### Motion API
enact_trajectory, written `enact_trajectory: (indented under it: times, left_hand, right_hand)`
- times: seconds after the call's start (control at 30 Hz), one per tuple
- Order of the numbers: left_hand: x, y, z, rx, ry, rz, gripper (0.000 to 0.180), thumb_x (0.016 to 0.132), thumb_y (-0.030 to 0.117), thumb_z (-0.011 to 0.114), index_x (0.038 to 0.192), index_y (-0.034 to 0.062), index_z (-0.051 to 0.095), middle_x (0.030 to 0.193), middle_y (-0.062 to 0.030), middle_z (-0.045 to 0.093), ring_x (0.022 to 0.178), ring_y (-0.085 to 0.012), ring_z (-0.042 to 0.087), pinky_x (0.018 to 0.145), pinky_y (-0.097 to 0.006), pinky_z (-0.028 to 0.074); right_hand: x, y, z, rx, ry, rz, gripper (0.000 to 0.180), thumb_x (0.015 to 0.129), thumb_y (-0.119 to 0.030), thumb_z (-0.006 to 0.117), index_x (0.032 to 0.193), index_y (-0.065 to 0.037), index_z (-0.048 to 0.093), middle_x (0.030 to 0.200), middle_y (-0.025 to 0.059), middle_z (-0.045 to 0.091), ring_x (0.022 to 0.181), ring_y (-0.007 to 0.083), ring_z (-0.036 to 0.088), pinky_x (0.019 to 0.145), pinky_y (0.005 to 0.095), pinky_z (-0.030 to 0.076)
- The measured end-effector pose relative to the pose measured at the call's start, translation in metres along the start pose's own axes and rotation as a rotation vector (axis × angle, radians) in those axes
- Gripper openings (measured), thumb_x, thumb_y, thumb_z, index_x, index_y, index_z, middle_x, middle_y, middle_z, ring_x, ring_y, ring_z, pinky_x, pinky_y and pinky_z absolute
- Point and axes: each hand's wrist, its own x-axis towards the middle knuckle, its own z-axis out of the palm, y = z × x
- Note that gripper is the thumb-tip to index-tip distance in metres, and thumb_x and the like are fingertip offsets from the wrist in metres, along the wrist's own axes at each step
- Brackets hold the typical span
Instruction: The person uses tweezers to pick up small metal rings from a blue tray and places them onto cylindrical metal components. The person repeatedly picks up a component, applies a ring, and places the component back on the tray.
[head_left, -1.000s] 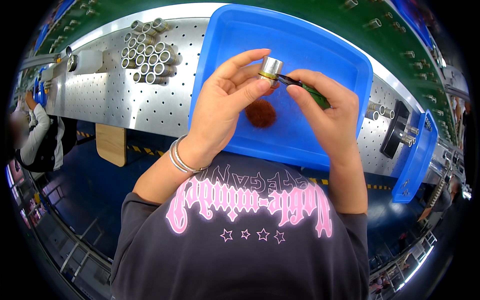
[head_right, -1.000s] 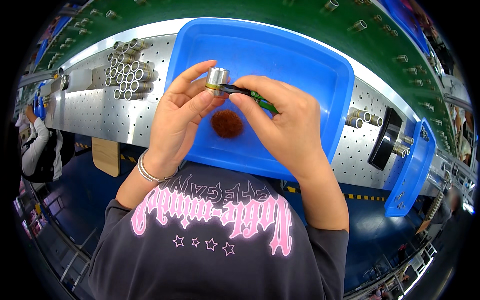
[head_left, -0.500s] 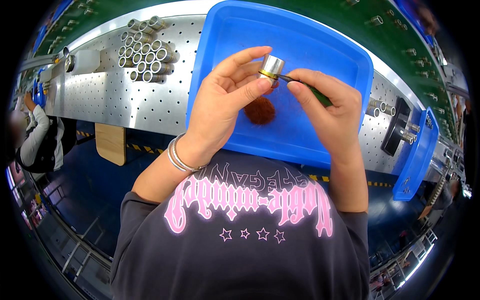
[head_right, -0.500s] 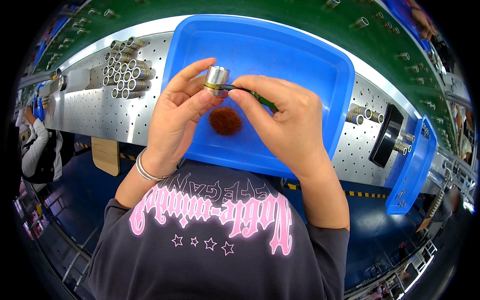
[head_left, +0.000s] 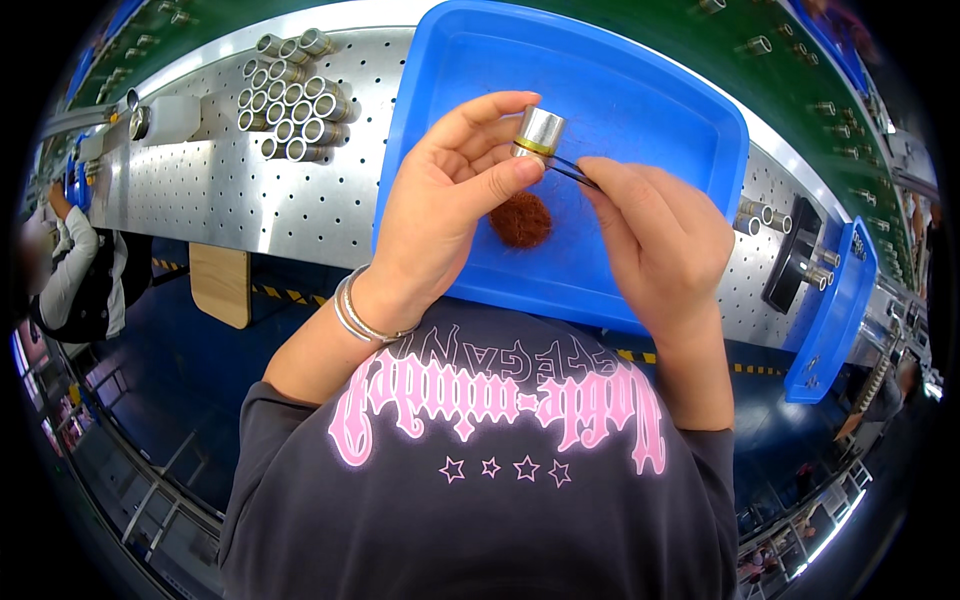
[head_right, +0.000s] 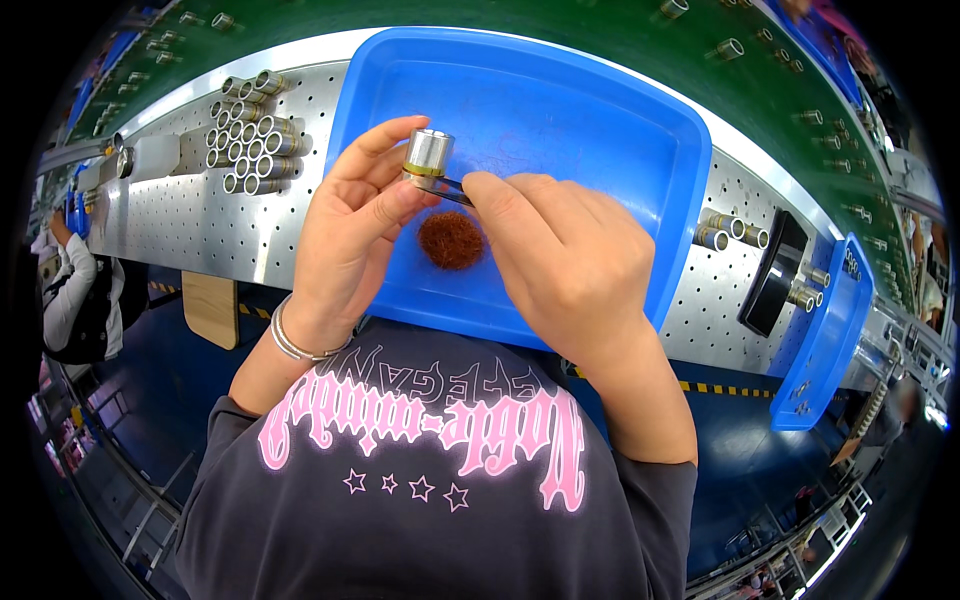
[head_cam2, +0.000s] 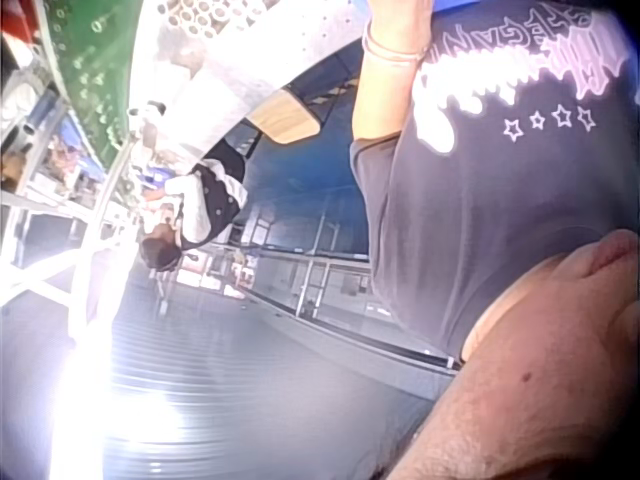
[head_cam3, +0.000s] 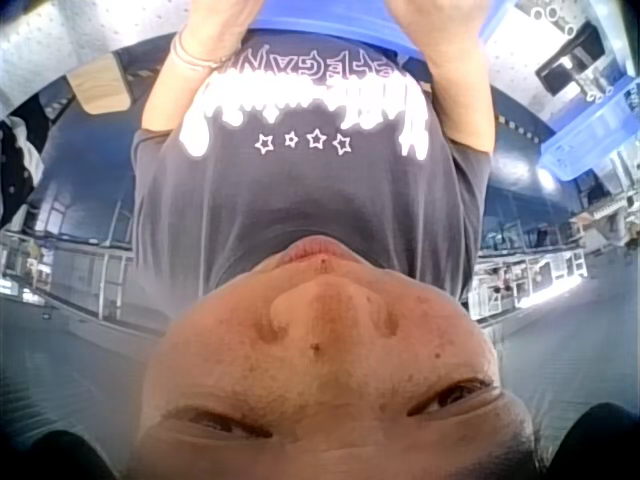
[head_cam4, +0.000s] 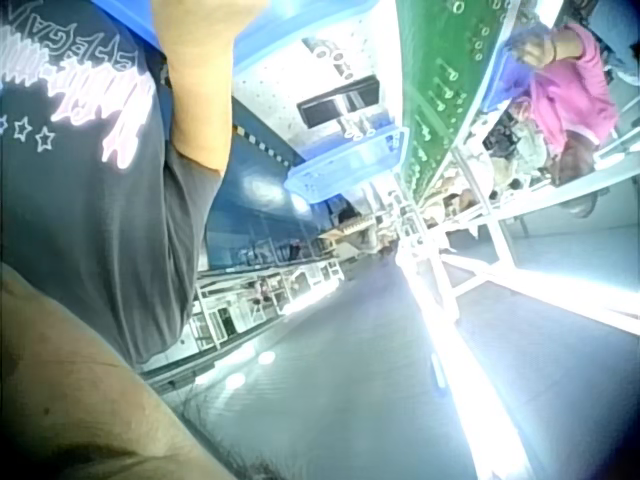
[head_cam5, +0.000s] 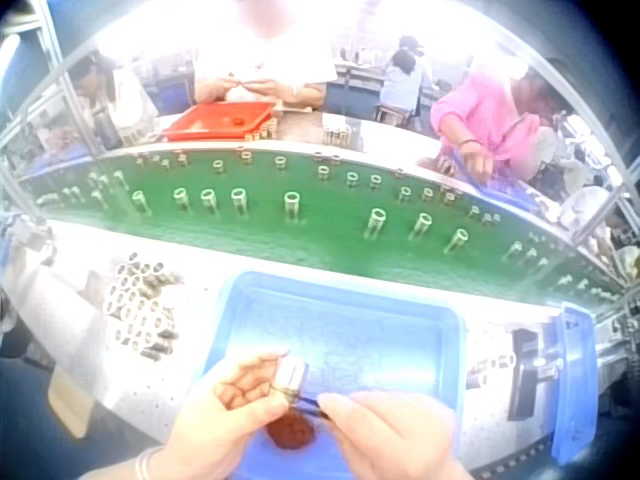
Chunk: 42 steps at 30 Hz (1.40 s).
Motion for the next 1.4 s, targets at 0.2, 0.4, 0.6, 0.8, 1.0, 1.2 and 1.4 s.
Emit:
enact_trajectory:
  times: [0.2,0.4,0.6,0.8,1.0,1.2,1.4]
  left_hand:
    - [-0.0011,-0.0003,0.0003,0.024,-0.020,0.039,0.043,0.081,-0.002,0.061,0.121,0.0002,0.047,0.108,-0.0086,0.059,0.100,-0.0134,0.056,0.087,-0.024,0.045]
    - [-0.0015,-0.0023,-0.0014,0.066,-0.022,0.079,0.042,0.080,-0.003,0.061,0.120,-0.0005,0.048,0.109,-0.0086,0.059,0.100,-0.0135,0.056,0.087,-0.024,0.046]
    - [-0.0034,-0.0007,0.0008,0.116,-0.003,0.111,0.043,0.079,-0.004,0.062,0.119,-0.0016,0.049,0.107,-0.0091,0.058,0.099,-0.0137,0.057,0.087,-0.025,0.047]
    - [-0.0043,-0.0013,-0.0011,0.157,-0.021,0.124,0.043,0.078,-0.005,0.063,0.119,-0.0025,0.049,0.108,-0.0104,0.058,0.098,-0.0148,0.057,0.087,-0.025,0.047]
    - [-0.0049,-0.0020,-0.0020,0.288,-0.030,0.225,0.043,0.078,-0.005,0.063,0.119,-0.0031,0.049,0.109,-0.0110,0.058,0.098,-0.0158,0.057,0.086,-0.026,0.048]
    - [-0.0040,-0.0001,0.0017,0.177,-0.012,0.121,0.044,0.078,-0.005,0.063,0.119,-0.0027,0.048,0.108,-0.0104,0.058,0.097,-0.0155,0.057,0.085,-0.026,0.048]
    - [-0.0031,-0.0011,0.0031,0.158,-0.013,0.148,0.043,0.078,-0.006,0.063,0.118,-0.0027,0.048,0.107,-0.0098,0.058,0.098,-0.0151,0.057,0.085,-0.025,0.048]
  right_hand:
    - [0.0003,-0.0004,-0.0012,-0.004,0.009,-0.015,0.021,0.065,-0.004,0.064,0.085,-0.007,0.064,0.070,0.0024,0.059,0.053,0.0159,0.055,0.046,0.0274,0.040]
    - [0.0002,-0.0013,-0.0027,0.004,0.005,-0.015,0.021,0.064,-0.004,0.064,0.085,-0.007,0.064,0.069,0.0023,0.059,0.053,0.0158,0.054,0.046,0.0273,0.040]
    - [-0.0011,0.0000,-0.0019,0.024,0.011,-0.023,0.022,0.063,-0.004,0.064,0.085,-0.007,0.064,0.069,0.0025,0.059,0.053,0.0160,0.055,0.046,0.0272,0.040]
    - [-0.0009,-0.0025,-0.0016,0.015,0.011,-0.033,0.023,0.062,-0.005,0.064,0.085,-0.007,0.064,0.069,0.0023,0.059,0.054,0.0159,0.055,0.046,0.0272,0.041]
    - [0.0005,-0.0047,-0.0018,-0.047,0.019,-0.071,0.023,0.061,-0.006,0.063,0.085,-0.007,0.064,0.069,0.0016,0.058,0.053,0.0150,0.054,0.046,0.0270,0.040]
    - [0.0010,-0.0019,-0.0013,-0.035,0.045,-0.034,0.021,0.063,-0.005,0.065,0.085,-0.008,0.064,0.068,0.0017,0.057,0.052,0.0150,0.053,0.046,0.0270,0.039]
    - [-0.0002,-0.0022,-0.0056,-0.013,0.013,-0.013,0.021,0.064,-0.005,0.065,0.085,-0.008,0.064,0.068,0.0017,0.057,0.052,0.0152,0.053,0.046,0.0272,0.039]
